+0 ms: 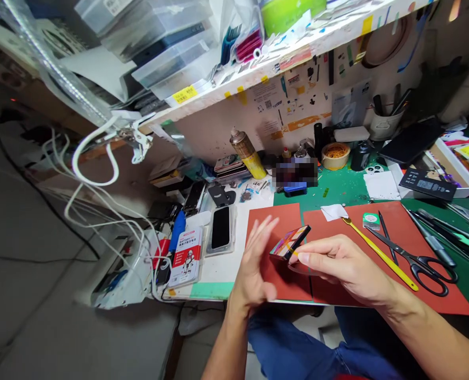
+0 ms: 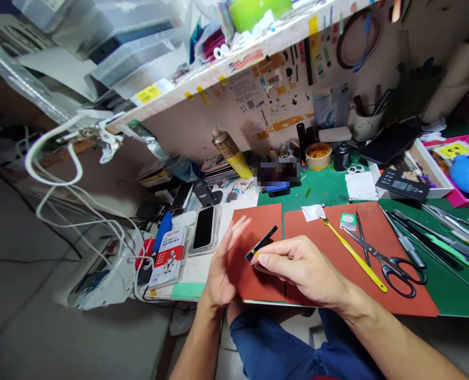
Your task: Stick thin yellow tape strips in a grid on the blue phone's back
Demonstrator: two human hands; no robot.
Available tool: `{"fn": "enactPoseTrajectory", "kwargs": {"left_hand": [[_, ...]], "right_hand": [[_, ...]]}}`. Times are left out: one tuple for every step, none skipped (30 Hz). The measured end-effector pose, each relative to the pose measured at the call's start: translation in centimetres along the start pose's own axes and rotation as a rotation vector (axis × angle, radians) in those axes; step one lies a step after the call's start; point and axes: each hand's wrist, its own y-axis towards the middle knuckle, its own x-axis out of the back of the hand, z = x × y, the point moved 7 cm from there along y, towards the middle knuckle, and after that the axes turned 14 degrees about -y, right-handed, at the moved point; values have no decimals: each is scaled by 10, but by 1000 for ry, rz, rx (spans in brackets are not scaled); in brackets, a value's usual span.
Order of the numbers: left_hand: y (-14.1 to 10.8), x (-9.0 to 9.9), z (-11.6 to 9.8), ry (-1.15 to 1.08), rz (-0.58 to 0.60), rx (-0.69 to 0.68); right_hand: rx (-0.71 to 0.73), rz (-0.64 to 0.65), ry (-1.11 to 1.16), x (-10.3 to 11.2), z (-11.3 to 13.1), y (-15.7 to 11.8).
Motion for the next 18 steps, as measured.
{"fn": "enactPoseTrajectory", "kwargs": {"left_hand": [[4, -10, -1, 29, 170, 10], [7, -17, 2, 3, 290, 52], [10, -23, 6, -57, 348, 94], [11, -27, 11, -95, 371, 121], [12, -31, 18, -134, 372, 144], [11, -34, 23, -167, 356, 157], [9, -38, 29, -192, 336, 166], [6, -42, 34, -221, 316, 177], [3, -46, 37, -245, 295, 185], [-1, -49, 40, -274, 270, 195], [-5, -51, 42, -313, 236, 209], [-8, -53, 43, -357, 197, 225], [-11, -55, 44, -403, 158, 241], [-13, -57, 45, -445, 120, 253], [-15, -59, 46, -480, 89, 263], [-17, -60, 46, -501, 62, 269], [-19, -61, 46, -504, 36, 270], [-20, -62, 46, -503, 2, 272]], "right_hand": [[-7, 1, 11, -2, 1, 1], [-11, 4, 28, -4, 3, 2], [-12, 10, 50, -6, 6, 3], [-8, 17, 77, -8, 9, 4], [-5, 22, 107, -10, 12, 5], [-4, 25, 132, -12, 14, 6], [-9, 26, 146, -13, 16, 7], [-20, 22, 149, -14, 17, 7], [-38, 12, 149, -14, 18, 6], [-60, 4, 150, -14, 18, 5], [-87, -6, 151, -15, 18, 4], [-115, -16, 155, -15, 17, 2], [-143, -27, 165, -16, 17, 0], [-169, -36, 176, -17, 17, -2], [-191, -38, 185, -18, 17, -4], [-209, -36, 195, -19, 18, -6], [-225, -33, 203, -20, 18, -7], [-236, -31, 206, -21, 19, -8]]}}
